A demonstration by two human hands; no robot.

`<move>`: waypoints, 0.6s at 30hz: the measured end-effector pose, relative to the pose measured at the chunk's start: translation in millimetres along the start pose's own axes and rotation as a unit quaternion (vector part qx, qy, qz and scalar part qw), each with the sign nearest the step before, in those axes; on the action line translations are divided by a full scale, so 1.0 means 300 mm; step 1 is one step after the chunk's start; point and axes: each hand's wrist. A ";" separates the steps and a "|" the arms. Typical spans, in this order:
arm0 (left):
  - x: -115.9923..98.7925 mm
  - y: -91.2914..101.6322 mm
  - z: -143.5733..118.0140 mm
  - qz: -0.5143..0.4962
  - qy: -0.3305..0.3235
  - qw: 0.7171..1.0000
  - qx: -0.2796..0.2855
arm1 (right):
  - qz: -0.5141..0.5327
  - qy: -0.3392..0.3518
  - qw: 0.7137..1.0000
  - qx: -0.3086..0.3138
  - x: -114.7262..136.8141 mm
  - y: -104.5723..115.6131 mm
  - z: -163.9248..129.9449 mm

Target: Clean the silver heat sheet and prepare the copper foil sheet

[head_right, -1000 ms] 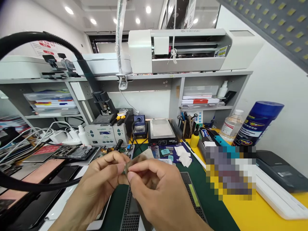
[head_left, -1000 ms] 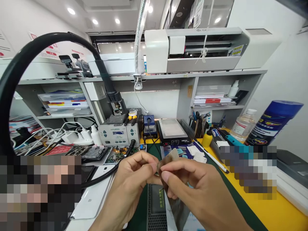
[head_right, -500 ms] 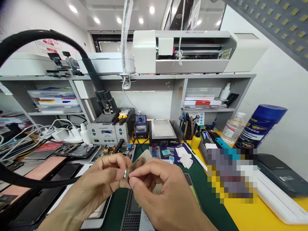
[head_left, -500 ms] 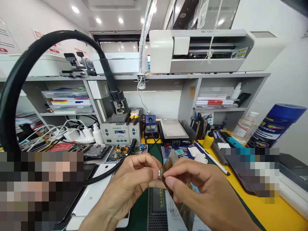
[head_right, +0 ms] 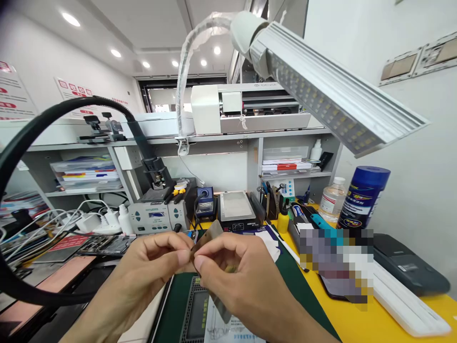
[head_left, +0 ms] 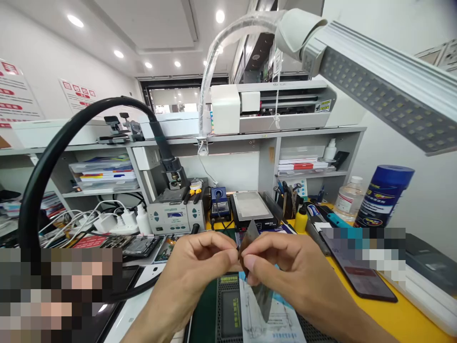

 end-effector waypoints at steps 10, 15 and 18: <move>0.058 -0.070 0.010 0.225 -0.192 0.955 0.011 | 0.045 -0.004 0.999 -0.008 -0.029 0.046 0.009; 0.075 -0.077 -0.001 0.282 -0.242 0.928 0.021 | 0.041 -0.020 0.999 -0.015 -0.045 0.050 0.007; 0.081 -0.077 -0.007 0.301 -0.267 0.915 0.024 | 0.040 -0.027 0.999 -0.011 -0.053 0.051 0.004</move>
Point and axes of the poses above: each hand's wrist, its own z-axis towards the middle knuckle, its own y-axis out of the back of the hand, x = y × z, and after that the axes turned 14 degrees about -y, right-handed
